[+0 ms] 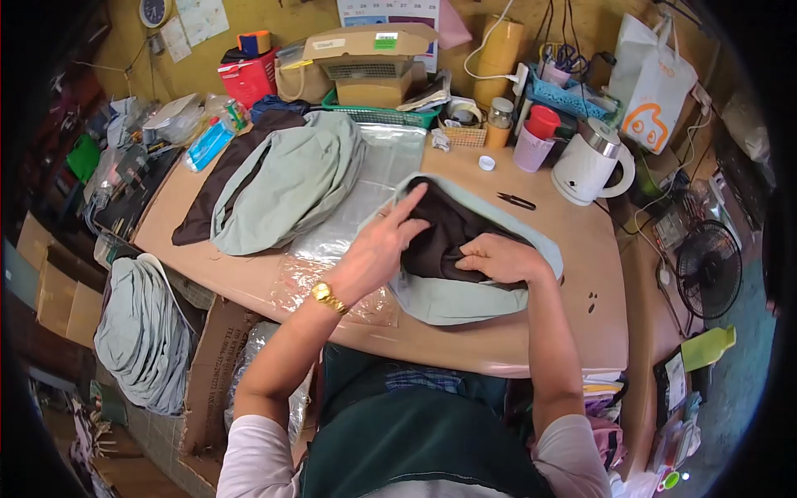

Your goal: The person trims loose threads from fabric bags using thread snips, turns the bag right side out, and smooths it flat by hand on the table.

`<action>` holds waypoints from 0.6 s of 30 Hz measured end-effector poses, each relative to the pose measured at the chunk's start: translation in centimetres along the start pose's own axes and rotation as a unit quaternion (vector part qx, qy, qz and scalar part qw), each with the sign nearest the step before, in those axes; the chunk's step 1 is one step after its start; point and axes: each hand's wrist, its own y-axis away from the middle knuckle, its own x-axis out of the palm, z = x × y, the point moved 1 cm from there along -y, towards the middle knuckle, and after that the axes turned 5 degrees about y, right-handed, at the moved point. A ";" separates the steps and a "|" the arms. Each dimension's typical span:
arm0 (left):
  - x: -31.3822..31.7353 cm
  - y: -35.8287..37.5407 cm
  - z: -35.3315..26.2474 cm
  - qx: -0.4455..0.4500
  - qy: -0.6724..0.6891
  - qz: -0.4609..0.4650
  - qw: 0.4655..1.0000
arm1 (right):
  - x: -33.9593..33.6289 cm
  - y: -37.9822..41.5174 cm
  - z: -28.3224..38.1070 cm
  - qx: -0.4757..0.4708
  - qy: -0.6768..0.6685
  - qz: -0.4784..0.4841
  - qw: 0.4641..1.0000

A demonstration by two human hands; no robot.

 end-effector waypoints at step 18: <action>-11.8 3.3 -4.0 -0.058 -0.311 0.039 0.948 | -0.8 5.8 7.2 -0.164 0.149 -0.106 0.969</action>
